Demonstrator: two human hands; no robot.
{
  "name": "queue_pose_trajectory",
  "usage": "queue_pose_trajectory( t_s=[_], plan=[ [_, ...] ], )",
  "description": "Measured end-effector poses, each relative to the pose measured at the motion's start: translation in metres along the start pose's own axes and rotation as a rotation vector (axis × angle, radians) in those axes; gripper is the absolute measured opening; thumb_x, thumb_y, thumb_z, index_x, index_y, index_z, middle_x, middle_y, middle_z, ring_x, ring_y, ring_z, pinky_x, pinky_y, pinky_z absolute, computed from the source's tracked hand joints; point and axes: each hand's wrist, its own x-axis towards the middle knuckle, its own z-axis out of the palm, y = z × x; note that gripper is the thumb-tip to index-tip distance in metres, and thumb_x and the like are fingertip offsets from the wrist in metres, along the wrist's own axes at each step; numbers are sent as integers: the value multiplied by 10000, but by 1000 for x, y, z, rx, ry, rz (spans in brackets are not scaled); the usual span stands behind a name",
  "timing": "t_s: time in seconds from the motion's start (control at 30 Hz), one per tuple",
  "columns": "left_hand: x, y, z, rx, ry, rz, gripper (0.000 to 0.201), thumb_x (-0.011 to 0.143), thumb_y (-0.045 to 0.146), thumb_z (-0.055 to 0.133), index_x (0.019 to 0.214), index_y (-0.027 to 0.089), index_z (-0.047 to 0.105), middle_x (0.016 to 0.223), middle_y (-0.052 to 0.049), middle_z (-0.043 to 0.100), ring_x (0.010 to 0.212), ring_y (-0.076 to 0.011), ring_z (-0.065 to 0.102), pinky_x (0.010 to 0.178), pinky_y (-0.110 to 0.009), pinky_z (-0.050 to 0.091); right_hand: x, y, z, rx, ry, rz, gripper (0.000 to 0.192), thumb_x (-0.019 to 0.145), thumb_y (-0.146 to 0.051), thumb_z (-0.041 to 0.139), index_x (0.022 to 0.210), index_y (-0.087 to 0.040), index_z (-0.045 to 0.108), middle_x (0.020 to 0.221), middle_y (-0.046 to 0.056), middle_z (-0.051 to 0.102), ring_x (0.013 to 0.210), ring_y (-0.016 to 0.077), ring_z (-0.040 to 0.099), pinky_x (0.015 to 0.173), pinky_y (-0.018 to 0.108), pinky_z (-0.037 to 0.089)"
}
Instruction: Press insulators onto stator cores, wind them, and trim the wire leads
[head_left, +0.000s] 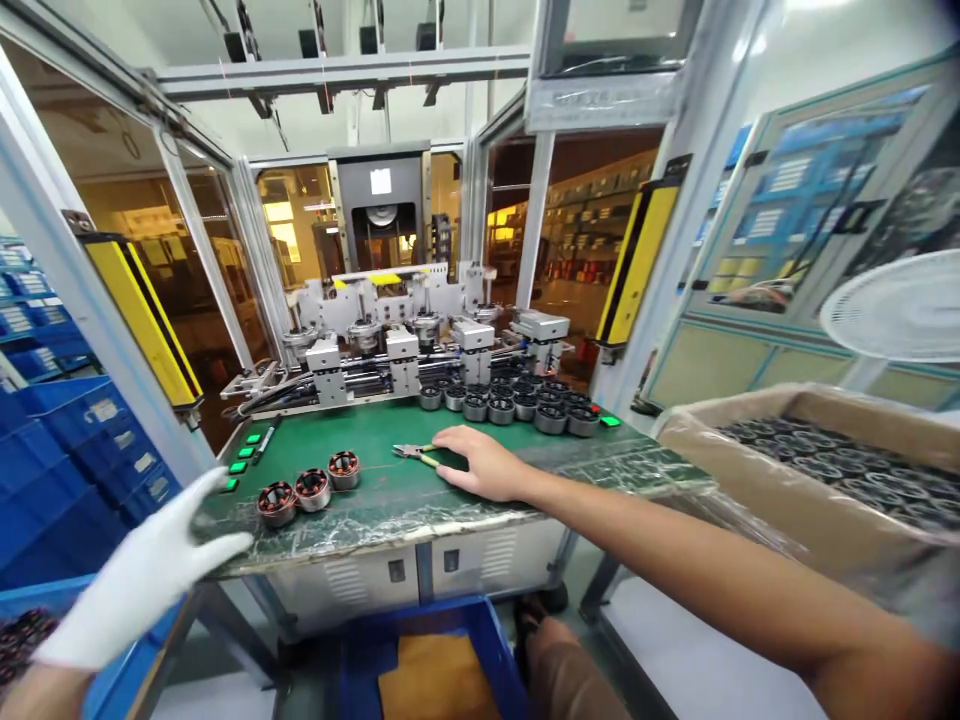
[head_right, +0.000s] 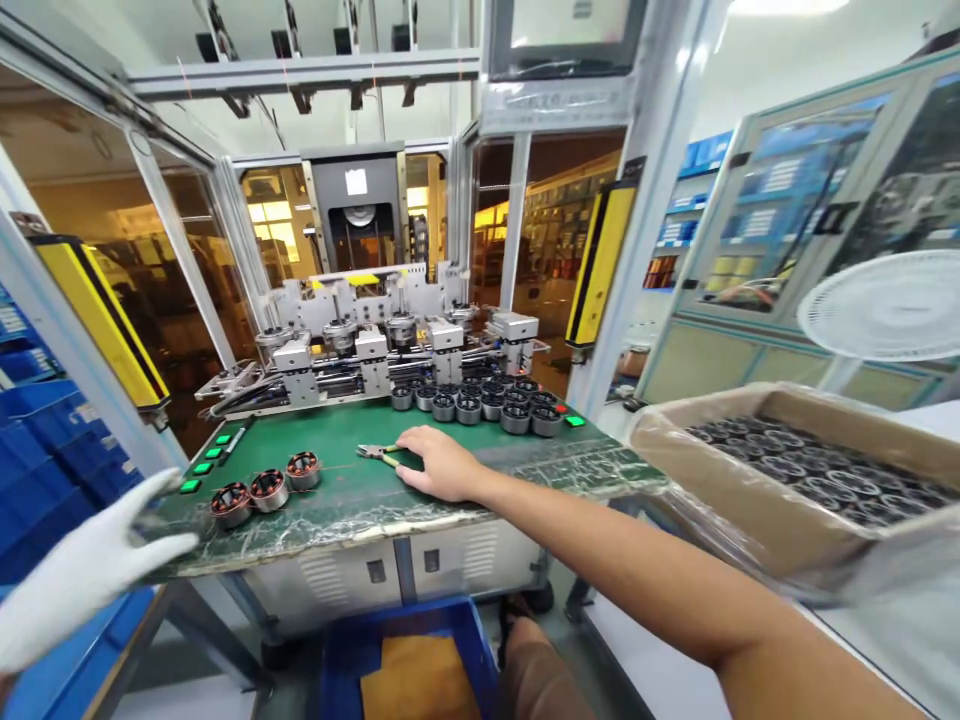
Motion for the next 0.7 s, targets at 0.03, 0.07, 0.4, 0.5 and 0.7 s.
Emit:
queue_pose_trajectory(
  t_s=[0.03, 0.07, 0.4, 0.5, 0.7],
  plan=[
    [5, 22, 11, 37, -88, 10, 895, 696, 595, 710, 1460, 212, 445, 1244, -50, 696, 1058, -308, 689, 944, -398, 532, 0, -1, 0, 1, 3, -3, 390, 887, -345, 622, 1201, -115, 639, 1236, 138, 620, 1151, 247, 572, 1057, 414, 461],
    [10, 39, 21, 72, -150, 14, 894, 717, 586, 685, 1475, 190, 423, 1285, -78, 676, 1091, -310, 678, 968, -396, 520, 0, -1, 0, 3, 7, -8, 383, 885, -344, 626, 1191, -114, 644, 1232, 139, 622, 1147, 250, 575, 1053, 417, 463],
    [-110, 102, 50, 111, 145, 10, 446, 799, 378, 629, 1211, 208, 601, 1195, -86, 717, 1104, -268, 688, 977, -415, 556, -26, -57, -24, 208, 260, -128, 409, 888, -428, 646, 1153, -117, 620, 1209, 184, 607, 1148, 272, 560, 1028, 465, 460],
    [-169, 123, 88, 109, 191, 167, 438, 752, 233, 652, 1189, 237, 621, 1110, -67, 753, 995, -259, 734, 854, -379, 623, -60, -123, -21, 653, 60, -198, 391, 815, -486, 744, 978, -145, 646, 875, 57, 644, 773, 136, 575, 708, 253, 490],
    [-220, 144, 122, 90, 238, 403, 577, 753, 149, 660, 1310, 268, 568, 1131, -80, 749, 972, -246, 740, 818, -324, 634, -106, -184, -6, 823, -300, -140, 74, 848, -171, 633, 782, -141, 619, 704, -3, 618, 616, 76, 519, 594, 176, 385]
  ],
)
